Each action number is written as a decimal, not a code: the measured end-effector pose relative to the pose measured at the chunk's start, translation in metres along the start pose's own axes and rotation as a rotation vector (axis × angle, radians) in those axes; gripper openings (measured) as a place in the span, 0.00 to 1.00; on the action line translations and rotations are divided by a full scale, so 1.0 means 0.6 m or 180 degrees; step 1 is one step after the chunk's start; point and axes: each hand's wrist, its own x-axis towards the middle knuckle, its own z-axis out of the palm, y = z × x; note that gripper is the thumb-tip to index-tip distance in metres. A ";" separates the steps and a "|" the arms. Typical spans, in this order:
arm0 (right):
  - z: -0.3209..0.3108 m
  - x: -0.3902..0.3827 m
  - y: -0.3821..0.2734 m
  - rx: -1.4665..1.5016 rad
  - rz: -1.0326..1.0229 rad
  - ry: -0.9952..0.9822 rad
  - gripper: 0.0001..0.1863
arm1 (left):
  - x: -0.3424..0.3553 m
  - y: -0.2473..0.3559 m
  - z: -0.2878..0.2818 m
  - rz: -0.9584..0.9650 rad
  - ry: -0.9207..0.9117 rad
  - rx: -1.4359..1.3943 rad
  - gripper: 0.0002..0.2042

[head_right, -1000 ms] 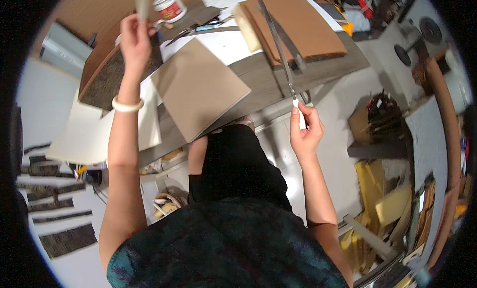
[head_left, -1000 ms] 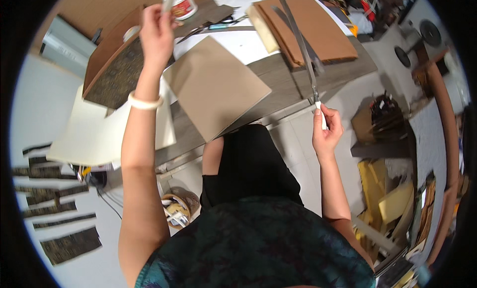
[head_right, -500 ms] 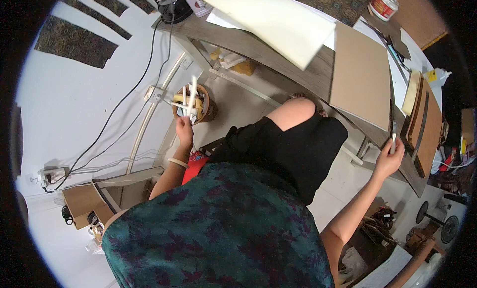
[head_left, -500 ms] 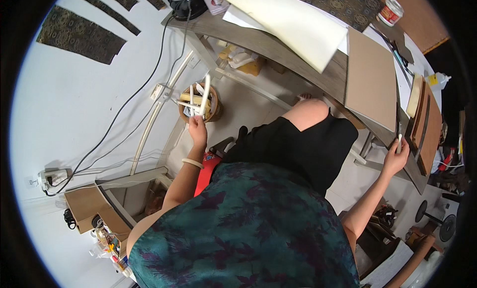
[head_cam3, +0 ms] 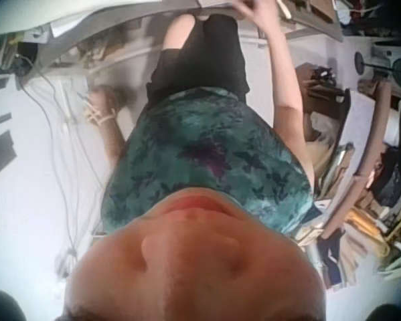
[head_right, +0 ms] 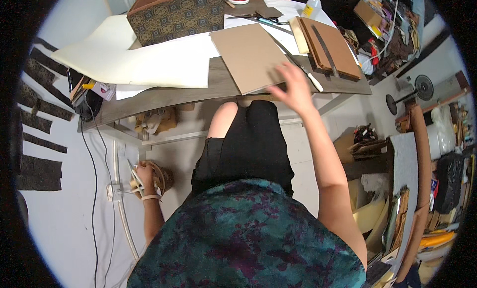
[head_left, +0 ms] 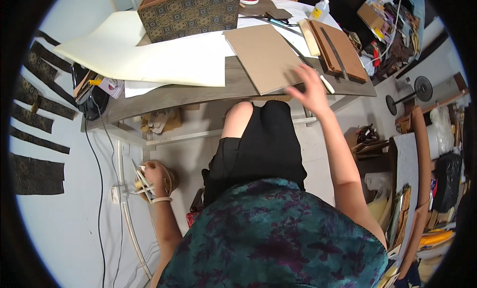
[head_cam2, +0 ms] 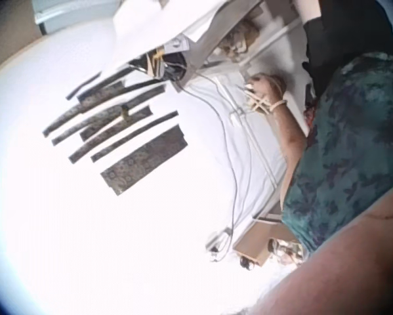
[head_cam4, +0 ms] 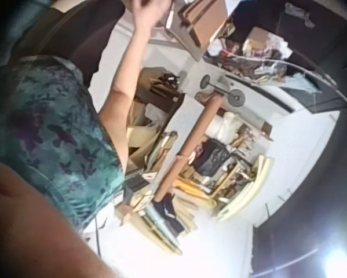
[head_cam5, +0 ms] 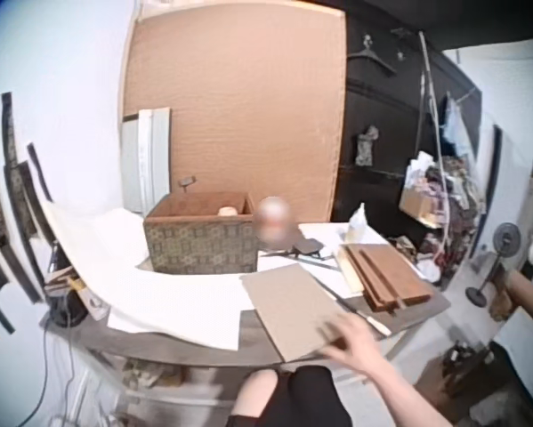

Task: The person uses a utility knife to cut a rectangular piece of cardboard on a workbench. They then move to a larger table, place the cardboard on a brown fabric, and use scissors to trim the fabric around the cardboard template.

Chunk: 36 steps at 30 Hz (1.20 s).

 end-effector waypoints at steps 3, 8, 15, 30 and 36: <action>0.034 0.012 -0.064 -0.0644 -0.0556 -0.0343 0.43 | -0.077 0.141 0.037 0.1065 -0.0108 -0.1072 0.16; 0.063 -0.020 -0.036 -0.0376 -0.0412 -0.0670 0.33 | -0.209 0.350 -0.050 0.1612 -0.0480 -0.2491 0.09; -0.090 0.068 -0.081 0.1200 0.0449 0.2178 0.11 | -0.223 0.567 -0.182 0.2222 -0.0914 -0.3731 0.09; -0.120 -0.038 -0.014 0.3735 0.0531 0.1688 0.18 | -0.233 0.763 -0.258 0.2943 -0.1392 -0.4492 0.25; -0.108 -0.052 0.007 0.3946 0.0628 0.1619 0.19 | -0.259 0.762 -0.282 0.3027 -0.1170 -0.4433 0.23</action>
